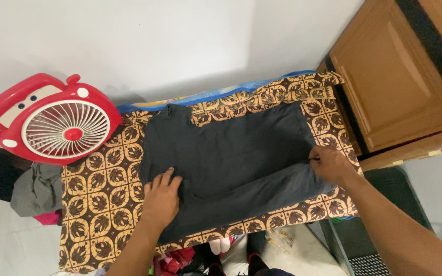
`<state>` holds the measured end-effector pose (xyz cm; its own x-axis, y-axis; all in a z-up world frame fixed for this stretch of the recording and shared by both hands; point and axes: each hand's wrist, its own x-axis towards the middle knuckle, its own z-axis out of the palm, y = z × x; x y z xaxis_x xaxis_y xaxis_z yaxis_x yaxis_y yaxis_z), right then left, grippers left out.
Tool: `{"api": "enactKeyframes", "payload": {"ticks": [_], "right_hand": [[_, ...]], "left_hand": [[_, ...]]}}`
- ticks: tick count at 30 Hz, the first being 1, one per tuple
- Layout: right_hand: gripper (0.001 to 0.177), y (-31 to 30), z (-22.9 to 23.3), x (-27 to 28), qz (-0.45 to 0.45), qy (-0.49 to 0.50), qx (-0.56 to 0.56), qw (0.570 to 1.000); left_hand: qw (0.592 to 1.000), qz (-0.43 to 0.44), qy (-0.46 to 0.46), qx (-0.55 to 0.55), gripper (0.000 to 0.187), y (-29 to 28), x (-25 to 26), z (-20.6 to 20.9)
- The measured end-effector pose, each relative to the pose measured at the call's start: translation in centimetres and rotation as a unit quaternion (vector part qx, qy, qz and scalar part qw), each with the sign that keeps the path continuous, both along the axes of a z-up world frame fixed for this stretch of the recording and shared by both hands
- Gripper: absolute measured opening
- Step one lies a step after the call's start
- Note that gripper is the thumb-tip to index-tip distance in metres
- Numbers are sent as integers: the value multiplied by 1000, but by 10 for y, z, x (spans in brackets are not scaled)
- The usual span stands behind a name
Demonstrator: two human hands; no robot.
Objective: The person folds a patterned yellow cloth and a black t-shirt on a bed.
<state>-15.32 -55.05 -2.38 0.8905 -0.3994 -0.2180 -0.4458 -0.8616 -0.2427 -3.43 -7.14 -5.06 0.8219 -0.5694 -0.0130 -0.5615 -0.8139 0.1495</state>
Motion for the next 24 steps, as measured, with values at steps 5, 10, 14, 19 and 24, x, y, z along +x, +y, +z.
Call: {"api": "enactKeyframes", "payload": {"ticks": [5,10,14,19,24], "right_hand": [[35,-3,-11,-1,30,7,16,999],[30,-14,-17,-3,14,22,42,999],[28,-26,-25,1,2,-13,68,998],[27,-24,-24,7,-80,-30,141,986],[26,-26,-37,7,-90,-84,156,980]], "left_hand": [[997,63,51,-16,71,-9,0,-9],[991,110,72,20,31,-10,12,-7],[991,96,-5,-95,26,-5,19,-2],[989,116,-1,-94,25,-3,21,3],[984,113,-10,-134,24,2,19,1]]}}
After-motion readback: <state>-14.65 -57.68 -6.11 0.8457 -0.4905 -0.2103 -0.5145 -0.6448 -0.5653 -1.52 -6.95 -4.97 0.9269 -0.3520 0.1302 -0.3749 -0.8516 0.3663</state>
